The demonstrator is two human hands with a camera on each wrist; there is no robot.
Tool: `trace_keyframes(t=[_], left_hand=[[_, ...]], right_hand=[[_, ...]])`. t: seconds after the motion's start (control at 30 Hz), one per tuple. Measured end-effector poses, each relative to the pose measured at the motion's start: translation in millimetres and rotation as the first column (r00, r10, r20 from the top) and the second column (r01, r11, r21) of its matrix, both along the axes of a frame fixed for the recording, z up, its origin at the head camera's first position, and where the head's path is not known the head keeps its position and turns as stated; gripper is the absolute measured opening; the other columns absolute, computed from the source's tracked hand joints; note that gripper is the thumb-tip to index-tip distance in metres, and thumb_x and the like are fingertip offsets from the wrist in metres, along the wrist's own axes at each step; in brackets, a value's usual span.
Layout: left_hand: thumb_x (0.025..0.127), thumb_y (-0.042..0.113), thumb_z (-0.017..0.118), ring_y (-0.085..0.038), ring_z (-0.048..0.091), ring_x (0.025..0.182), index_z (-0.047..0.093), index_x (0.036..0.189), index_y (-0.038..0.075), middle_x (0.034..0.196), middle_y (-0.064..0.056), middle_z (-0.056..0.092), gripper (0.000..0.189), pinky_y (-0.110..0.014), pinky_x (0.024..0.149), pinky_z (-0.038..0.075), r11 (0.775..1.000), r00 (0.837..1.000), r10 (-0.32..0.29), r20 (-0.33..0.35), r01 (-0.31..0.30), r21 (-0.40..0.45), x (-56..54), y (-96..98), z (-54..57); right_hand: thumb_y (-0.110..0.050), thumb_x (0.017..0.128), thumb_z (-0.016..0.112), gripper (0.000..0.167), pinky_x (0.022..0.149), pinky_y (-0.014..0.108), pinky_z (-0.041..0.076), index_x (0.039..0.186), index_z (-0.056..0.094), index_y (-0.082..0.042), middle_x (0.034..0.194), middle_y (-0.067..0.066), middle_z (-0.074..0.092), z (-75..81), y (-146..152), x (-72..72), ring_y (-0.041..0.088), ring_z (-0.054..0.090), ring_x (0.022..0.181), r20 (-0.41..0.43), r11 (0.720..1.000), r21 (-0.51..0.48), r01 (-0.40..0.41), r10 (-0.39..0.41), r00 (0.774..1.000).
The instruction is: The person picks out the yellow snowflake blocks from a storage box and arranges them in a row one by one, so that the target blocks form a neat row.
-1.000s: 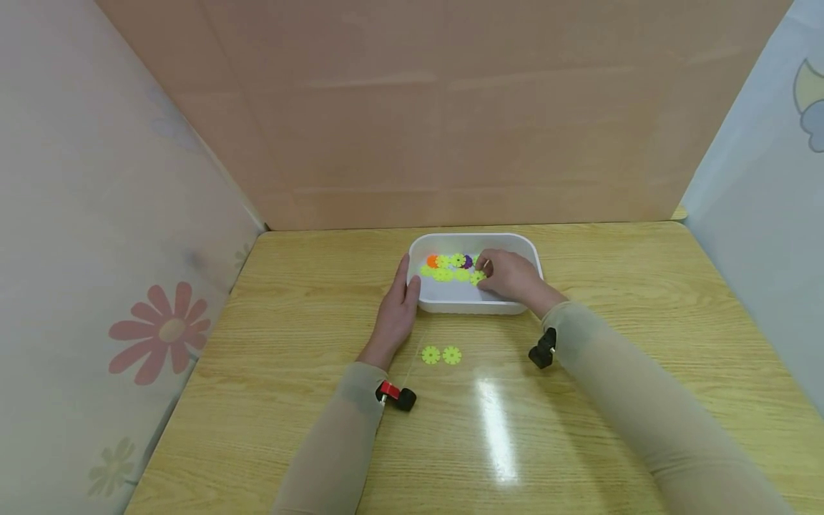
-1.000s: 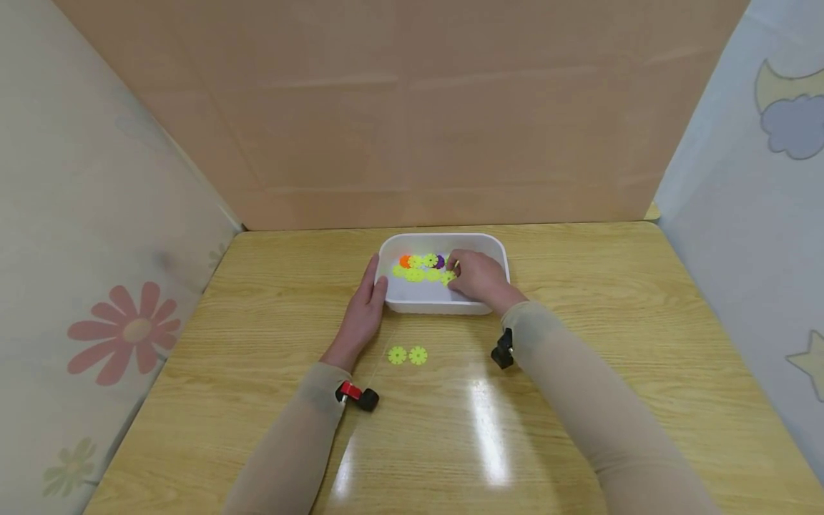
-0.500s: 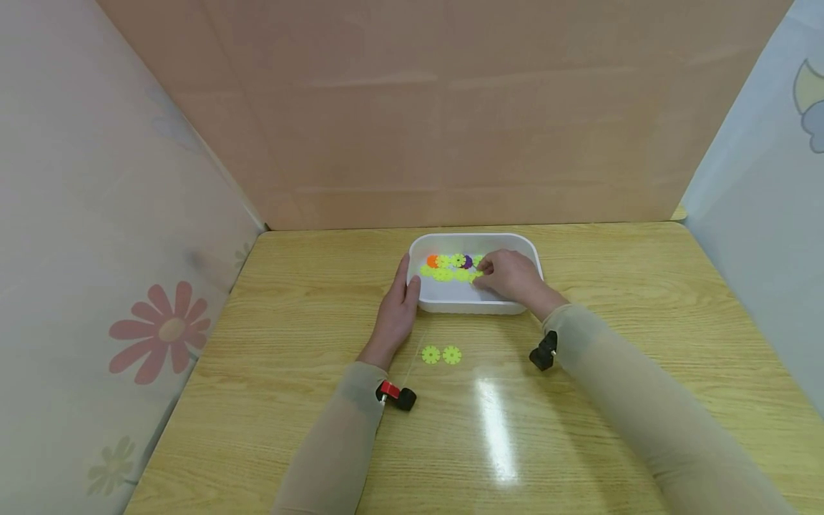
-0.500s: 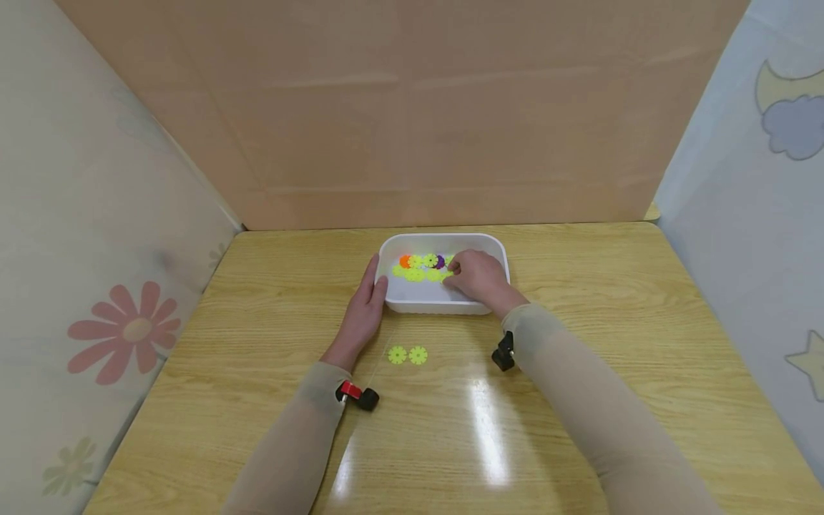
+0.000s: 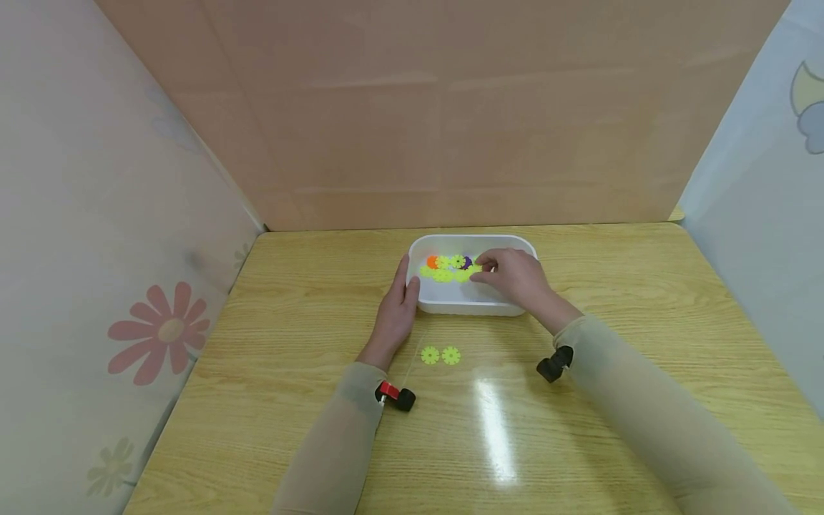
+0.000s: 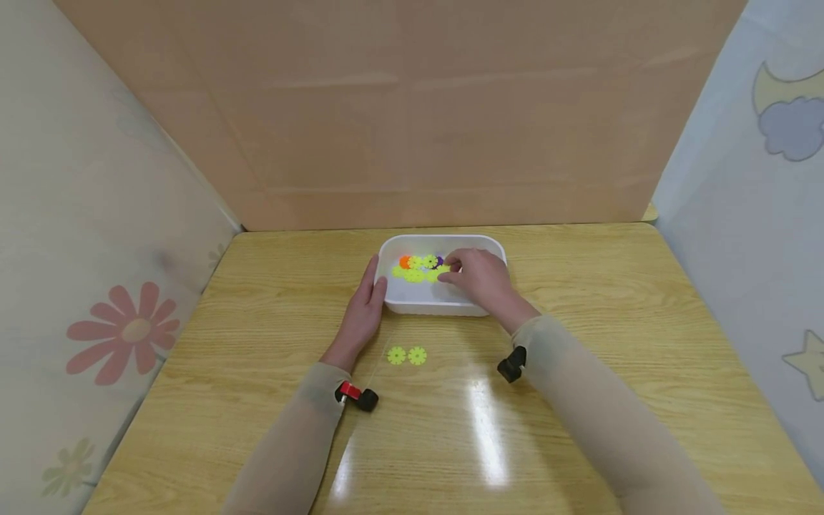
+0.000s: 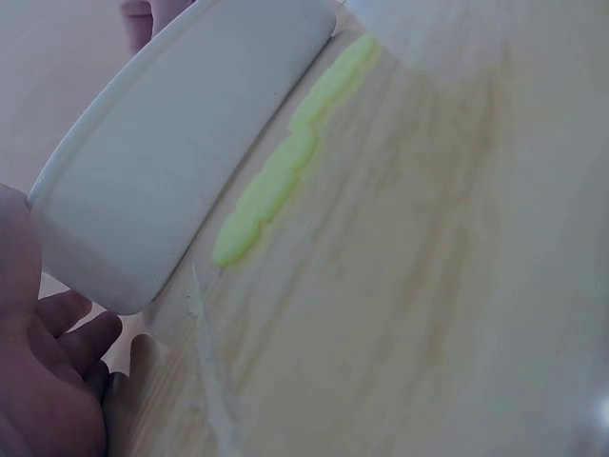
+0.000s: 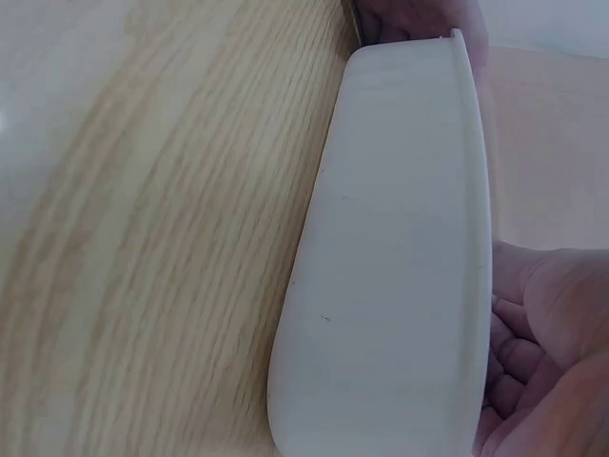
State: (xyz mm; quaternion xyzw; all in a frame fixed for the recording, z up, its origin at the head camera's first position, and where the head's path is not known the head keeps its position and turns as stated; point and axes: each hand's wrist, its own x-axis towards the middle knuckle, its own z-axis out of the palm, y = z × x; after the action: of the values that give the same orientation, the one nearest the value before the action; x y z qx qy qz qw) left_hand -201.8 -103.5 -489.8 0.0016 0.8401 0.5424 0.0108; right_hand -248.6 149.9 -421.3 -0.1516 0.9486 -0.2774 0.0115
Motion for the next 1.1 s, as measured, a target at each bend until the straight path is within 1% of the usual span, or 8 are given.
trace_keyframes(t=[0.1, 0.2, 0.37, 0.47, 0.57, 0.77, 0.93, 1.1], left_hand=[[0.121, 0.048, 0.037, -0.022, 0.023, 0.167, 0.014, 0.179, 0.036, 0.181, 0.007, 0.025, 0.063, -0.051, 0.134, 0.023, 1.0, 1.0, 0.0, 0.0, 0.0, 0.006, 0.4, 0.4, 0.0], [0.121, 0.05, 0.036, -0.021, 0.023, 0.167, 0.014, 0.179, 0.036, 0.181, 0.007, 0.025, 0.064, -0.051, 0.134, 0.024, 1.0, 1.0, -0.001, 0.0, 0.001, 0.004, 0.0, 0.3, 0.0], [0.119, 0.056, 0.034, -0.021, 0.024, 0.166, 0.014, 0.179, 0.036, 0.181, 0.007, 0.026, 0.066, -0.051, 0.133, 0.025, 1.0, 1.0, -0.004, -0.009, 0.004, -0.005, -1.1, -0.6, -0.6], [0.12, 0.054, 0.035, -0.021, 0.024, 0.166, 0.014, 0.179, 0.037, 0.181, 0.007, 0.026, 0.065, -0.051, 0.133, 0.025, 1.0, 1.0, -0.005, -0.013, 0.005, -0.006, -1.4, -0.6, -1.2], [0.121, 0.049, 0.036, -0.022, 0.024, 0.166, 0.013, 0.179, 0.037, 0.181, 0.006, 0.025, 0.064, -0.051, 0.133, 0.025, 1.0, 1.0, -0.004, -0.017, 0.004, -0.005, -1.4, -0.2, -1.1], [0.121, 0.048, 0.036, -0.023, 0.024, 0.166, 0.014, 0.179, 0.035, 0.182, 0.005, 0.025, 0.064, -0.05, 0.133, 0.025, 1.0, 1.0, -0.001, -0.013, 0.001, -0.008, -1.3, 0.4, -0.9], [0.121, 0.048, 0.037, -0.022, 0.024, 0.166, 0.015, 0.179, 0.034, 0.181, 0.006, 0.026, 0.064, -0.049, 0.134, 0.024, 1.0, 1.0, 0.002, -0.017, -0.002, -0.007, -0.7, 0.6, 0.3], [0.12, 0.052, 0.035, -0.022, 0.024, 0.166, 0.013, 0.179, 0.039, 0.181, 0.007, 0.025, 0.064, -0.049, 0.134, 0.024, 1.0, 1.0, 0.001, -0.009, -0.001, -0.014, -0.6, 0.6, 2.0]], right_hand=[[-0.029, 0.099, 0.086, 0.035, 0.084, 0.049, 0.056, 0.123, 0.082, -0.004, 0.102, 0.006, 0.079, 3.6, 4.0, 9.6, 0.029, 0.07, 0.098, -0.016, 1.0, -0.024, 0.003, -0.004, 1.0], [-0.029, 0.098, 0.087, 0.035, 0.081, 0.047, 0.055, 0.123, 0.082, -0.005, 0.1, 0.003, 0.077, 5.4, 8.6, 18.7, 0.026, 0.069, 0.095, -0.03, 0.999, -0.041, 0.008, -0.009, 1.0], [-0.027, 0.098, 0.088, 0.032, 0.072, 0.041, 0.05, 0.12, 0.083, -0.005, 0.095, 0.0, 0.076, 8.7, 16.1, 33.2, 0.022, 0.065, 0.084, -0.07, 0.998, -0.058, -0.009, 0.005, 0.998], [-0.028, 0.097, 0.089, 0.03, 0.069, 0.038, 0.047, 0.117, 0.083, -0.007, 0.091, -0.002, 0.074, 10.9, 19.4, 42.0, 0.019, 0.06, 0.078, -0.085, 0.997, -0.076, -0.023, 0.016, 0.996], [-0.028, 0.096, 0.09, 0.027, 0.068, 0.037, 0.045, 0.115, 0.083, -0.009, 0.088, -0.005, 0.072, 12.1, 22.3, 51.6, 0.017, 0.058, 0.075, -0.099, 0.995, -0.097, -0.033, 0.023, 0.995], [-0.027, 0.095, 0.09, 0.025, 0.067, 0.036, 0.046, 0.112, 0.084, -0.01, 0.085, -0.008, 0.07, 11.2, 25.8, 70.5, 0.015, 0.058, 0.074, -0.123, 0.991, -0.121, -0.052, 0.037, 0.992], [-0.025, 0.095, 0.091, 0.022, 0.066, 0.033, 0.047, 0.112, 0.084, -0.012, 0.084, -0.011, 0.067, 8.3, 26.2, 82.0, 0.013, 0.058, 0.074, -0.145, 0.99, -0.123, -0.066, 0.048, 0.988], [-0.024, 0.093, 0.092, 0.022, 0.065, 0.03, 0.048, 0.111, 0.084, -0.013, 0.084, -0.013, 0.067, 3.8, 24.7, 90.7, 0.011, 0.058, 0.074, -0.153, 0.988, -0.122, -0.096, 0.077, 0.985]])
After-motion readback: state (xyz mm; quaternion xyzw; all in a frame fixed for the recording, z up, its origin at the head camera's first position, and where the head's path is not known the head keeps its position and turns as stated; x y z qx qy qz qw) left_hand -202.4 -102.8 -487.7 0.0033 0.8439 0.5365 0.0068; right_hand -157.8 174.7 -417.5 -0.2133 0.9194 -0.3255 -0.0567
